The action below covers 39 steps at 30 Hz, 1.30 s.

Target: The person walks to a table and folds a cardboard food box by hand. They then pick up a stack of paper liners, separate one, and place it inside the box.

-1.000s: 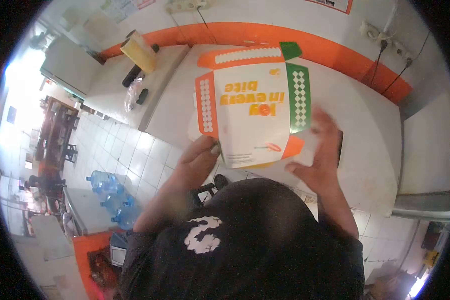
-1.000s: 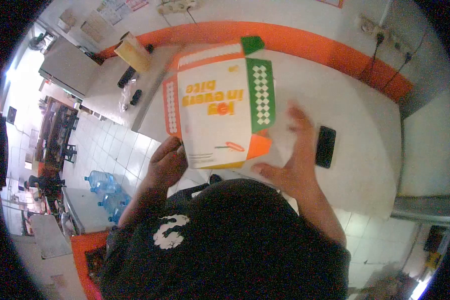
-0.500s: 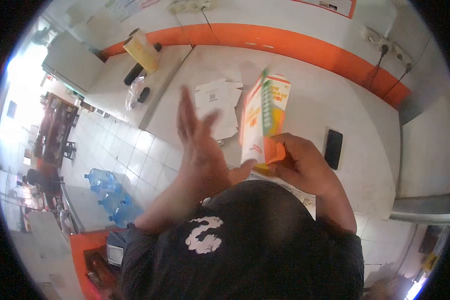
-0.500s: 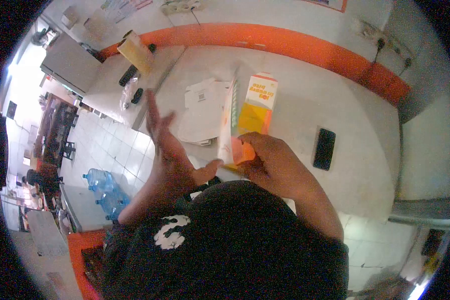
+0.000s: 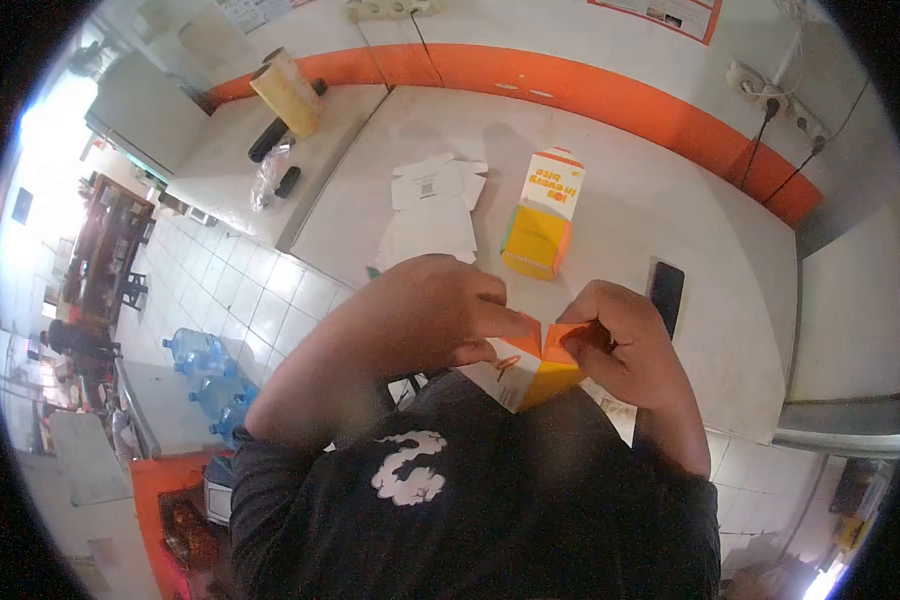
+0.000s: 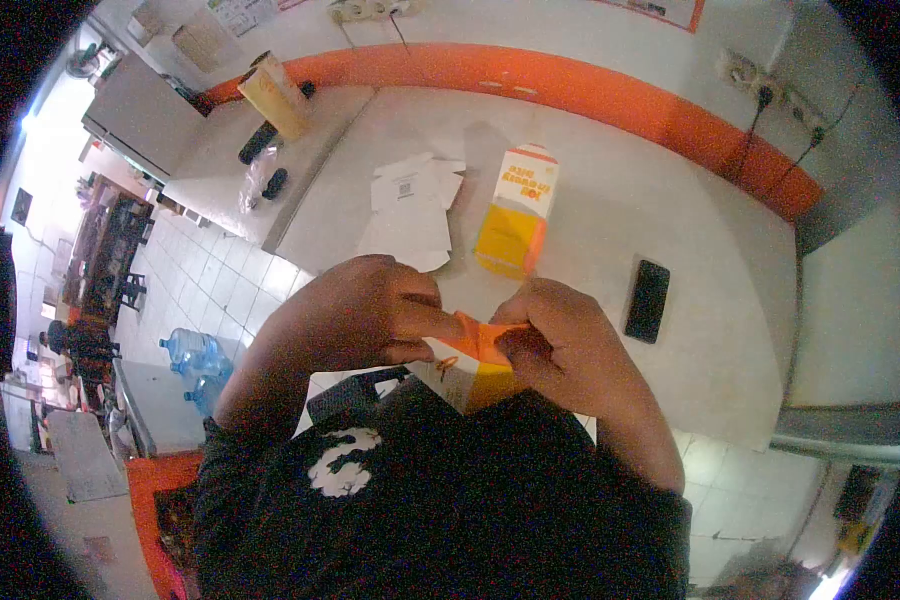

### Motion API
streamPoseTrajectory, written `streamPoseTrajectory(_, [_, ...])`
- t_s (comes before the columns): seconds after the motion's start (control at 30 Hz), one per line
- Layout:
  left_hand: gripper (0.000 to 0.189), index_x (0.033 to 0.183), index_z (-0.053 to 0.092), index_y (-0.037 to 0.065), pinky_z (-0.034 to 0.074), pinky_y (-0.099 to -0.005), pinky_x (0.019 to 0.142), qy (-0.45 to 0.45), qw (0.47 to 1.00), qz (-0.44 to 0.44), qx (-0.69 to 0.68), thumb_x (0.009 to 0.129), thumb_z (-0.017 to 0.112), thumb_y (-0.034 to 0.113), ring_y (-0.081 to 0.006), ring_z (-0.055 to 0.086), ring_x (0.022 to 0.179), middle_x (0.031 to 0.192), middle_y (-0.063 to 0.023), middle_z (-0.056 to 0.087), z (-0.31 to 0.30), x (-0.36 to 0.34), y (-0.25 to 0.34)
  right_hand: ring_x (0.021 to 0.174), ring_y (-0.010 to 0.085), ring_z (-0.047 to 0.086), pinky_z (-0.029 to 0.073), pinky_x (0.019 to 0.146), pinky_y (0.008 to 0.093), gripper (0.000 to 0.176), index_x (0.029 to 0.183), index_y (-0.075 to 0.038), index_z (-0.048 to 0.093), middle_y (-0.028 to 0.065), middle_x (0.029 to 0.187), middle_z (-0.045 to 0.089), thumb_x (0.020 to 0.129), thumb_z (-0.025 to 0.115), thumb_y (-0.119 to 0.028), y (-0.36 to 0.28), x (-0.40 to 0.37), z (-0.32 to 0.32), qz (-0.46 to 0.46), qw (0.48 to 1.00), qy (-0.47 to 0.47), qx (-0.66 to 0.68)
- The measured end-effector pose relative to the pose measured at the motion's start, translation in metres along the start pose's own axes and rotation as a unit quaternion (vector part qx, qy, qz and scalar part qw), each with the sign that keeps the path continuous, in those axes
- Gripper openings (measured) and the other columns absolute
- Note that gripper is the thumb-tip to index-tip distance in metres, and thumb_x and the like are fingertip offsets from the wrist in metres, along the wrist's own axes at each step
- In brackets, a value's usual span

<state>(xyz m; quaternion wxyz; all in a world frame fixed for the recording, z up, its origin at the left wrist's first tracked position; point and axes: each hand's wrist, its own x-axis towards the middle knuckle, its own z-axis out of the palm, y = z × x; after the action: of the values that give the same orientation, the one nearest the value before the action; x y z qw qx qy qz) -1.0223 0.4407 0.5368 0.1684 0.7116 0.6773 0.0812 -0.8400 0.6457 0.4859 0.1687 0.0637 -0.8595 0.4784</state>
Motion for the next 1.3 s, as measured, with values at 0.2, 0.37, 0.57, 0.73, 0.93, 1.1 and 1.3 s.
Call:
streamPoseTrajectory(0.2, [0.022,0.108,0.073,0.022,0.050,-0.0441,0.089,0.019,0.998,0.056,0.018,0.087,0.077,0.028,-0.0245,0.070,0.090,0.089,0.0003,0.070,-0.006,0.007,0.009,0.098,0.0292,0.068,0.048,0.090,0.0426,0.024,0.095,-0.015,0.070,0.0033,0.100,0.070,0.077,0.081,-0.004,0.007,0.003,0.010,-0.145,0.988,0.016,-0.056])
streamPoseTrajectory(0.37, [0.012,0.098,0.071,0.022,0.044,-0.0402,0.087,0.083,0.995,0.034,0.051,0.087,0.076,0.026,-0.0190,0.069,0.087,0.083,0.0034,0.068,-0.009,0.007,0.025,0.103,0.0282,0.068,0.047,0.093,0.0423,0.023,0.096,-0.016,0.072,0.0028,0.108,0.073,0.078,0.081,-0.005,0.014,0.007,0.014,-0.158,0.987,0.011,-0.023])
streamPoseTrajectory(0.57, [0.008,0.098,0.072,0.024,0.042,-0.0383,0.086,0.101,0.988,0.037,0.115,0.090,0.069,0.024,-0.0161,0.068,0.086,0.080,0.0057,0.067,-0.008,0.004,0.034,0.103,0.0297,0.070,0.049,0.095,0.0427,0.025,0.102,-0.014,0.073,0.0047,0.107,0.075,0.081,0.080,-0.004,0.018,0.003,0.017,-0.110,0.994,0.004,-0.008])
streamPoseTrajectory(0.73, [0.008,0.095,0.071,0.022,0.043,-0.0427,0.096,0.070,0.990,0.091,0.078,0.091,0.066,0.026,-0.0118,0.066,0.101,0.085,0.0094,0.069,-0.010,0.005,0.041,0.101,0.0316,0.071,0.052,0.092,0.0442,0.023,0.107,-0.012,0.073,0.0101,0.104,0.075,0.085,0.078,-0.005,0.016,0.011,0.016,0.019,0.983,-0.161,0.089])
streamPoseTrajectory(0.93, [0.054,0.131,0.061,0.012,0.034,-0.0526,0.115,0.422,0.904,-0.065,-0.029,0.083,0.082,0.024,-0.0268,0.060,0.126,0.118,-0.0141,0.069,0.028,0.008,0.019,0.113,0.0380,0.066,0.048,0.097,0.0491,0.027,0.116,-0.014,0.072,0.0118,0.115,0.072,0.090,0.077,-0.015,0.051,0.008,0.003,-0.054,0.970,-0.231,0.059])
streamPoseTrajectory(1.1, [0.083,0.155,0.039,-0.002,0.037,-0.0449,0.120,0.283,0.685,-0.128,-0.659,0.089,0.083,0.021,-0.0249,0.059,0.133,0.141,-0.0179,0.065,0.077,-0.002,-0.029,0.124,0.0456,0.058,0.045,0.101,0.0522,0.044,0.131,-0.015,0.066,0.0165,0.135,0.063,0.089,0.078,-0.016,0.043,0.000,0.014,-0.028,0.994,-0.105,-0.026])
streamPoseTrajectory(1.3, [0.038,0.134,0.064,-0.005,0.053,-0.0384,0.103,0.275,0.717,-0.219,-0.602,0.104,0.067,0.018,-0.0201,0.067,0.120,0.128,-0.0157,0.073,0.081,-0.004,-0.032,0.135,0.0372,0.056,0.045,0.112,0.0481,0.071,0.150,-0.006,0.048,0.0198,0.147,0.057,0.083,0.070,0.004,0.092,-0.008,0.049,0.090,0.993,0.078,0.009])
